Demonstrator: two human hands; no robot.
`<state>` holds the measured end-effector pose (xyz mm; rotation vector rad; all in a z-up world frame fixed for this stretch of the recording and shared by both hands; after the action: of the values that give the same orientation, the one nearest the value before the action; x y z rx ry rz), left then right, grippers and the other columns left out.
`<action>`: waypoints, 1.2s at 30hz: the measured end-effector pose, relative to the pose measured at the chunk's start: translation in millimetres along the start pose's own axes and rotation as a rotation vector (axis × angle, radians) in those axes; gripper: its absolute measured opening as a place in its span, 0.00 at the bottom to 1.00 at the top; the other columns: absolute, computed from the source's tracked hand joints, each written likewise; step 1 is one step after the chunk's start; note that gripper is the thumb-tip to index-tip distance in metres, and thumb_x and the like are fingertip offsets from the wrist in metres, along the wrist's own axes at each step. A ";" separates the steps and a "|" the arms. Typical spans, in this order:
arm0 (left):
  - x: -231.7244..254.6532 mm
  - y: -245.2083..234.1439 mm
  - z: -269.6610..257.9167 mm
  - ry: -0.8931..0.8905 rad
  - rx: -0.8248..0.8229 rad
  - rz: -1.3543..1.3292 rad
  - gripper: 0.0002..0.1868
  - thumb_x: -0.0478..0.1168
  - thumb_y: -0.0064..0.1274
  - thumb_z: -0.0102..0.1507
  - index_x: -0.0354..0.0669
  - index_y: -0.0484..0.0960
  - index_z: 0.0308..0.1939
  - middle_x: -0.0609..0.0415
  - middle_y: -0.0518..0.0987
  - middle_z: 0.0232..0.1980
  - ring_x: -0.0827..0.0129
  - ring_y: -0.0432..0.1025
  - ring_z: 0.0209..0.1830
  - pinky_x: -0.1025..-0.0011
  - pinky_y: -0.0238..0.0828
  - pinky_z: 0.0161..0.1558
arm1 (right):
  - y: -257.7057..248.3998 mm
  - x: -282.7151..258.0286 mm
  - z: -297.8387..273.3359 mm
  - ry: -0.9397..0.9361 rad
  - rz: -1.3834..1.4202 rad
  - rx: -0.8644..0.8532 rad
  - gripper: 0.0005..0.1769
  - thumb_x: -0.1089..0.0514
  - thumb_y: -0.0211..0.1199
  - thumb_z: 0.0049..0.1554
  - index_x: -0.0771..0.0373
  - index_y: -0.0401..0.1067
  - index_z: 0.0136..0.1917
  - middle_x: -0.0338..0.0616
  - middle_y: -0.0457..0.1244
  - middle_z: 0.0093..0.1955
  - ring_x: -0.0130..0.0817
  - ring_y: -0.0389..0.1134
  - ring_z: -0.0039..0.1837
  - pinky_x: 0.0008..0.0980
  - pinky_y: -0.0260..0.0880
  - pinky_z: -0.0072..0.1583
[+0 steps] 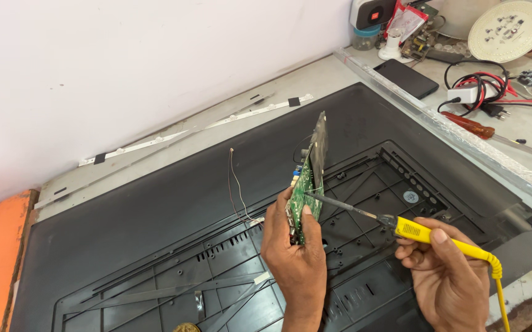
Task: The person handles a green circuit board, flips it over, and uses a soldering iron to apply solder to several points on the board. They also use solder wire and a small orange component during the process.
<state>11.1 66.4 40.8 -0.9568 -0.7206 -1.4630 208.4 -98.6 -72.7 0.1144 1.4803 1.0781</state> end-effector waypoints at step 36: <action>33.2 43.6 -54.6 0.475 -0.262 0.032 0.34 0.25 0.65 0.55 0.27 0.71 0.64 0.39 0.76 0.59 0.49 0.73 0.61 0.60 0.74 0.63 | -106.3 -51.6 -4.2 -0.503 -0.127 0.267 0.16 0.54 0.57 0.72 0.73 0.67 0.58 0.58 0.65 0.49 0.39 0.66 0.43 0.30 0.71 0.51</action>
<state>46.5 -2.4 40.0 -0.7642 -0.1689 -1.6996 271.7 -192.9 -105.7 0.4416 1.1464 0.6785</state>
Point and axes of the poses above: each hand's wrist, its own z-axis towards the middle knuckle, its own y-axis out of the palm, x = y × z, the point moved 8 cm from there along z, towards the middle knuckle
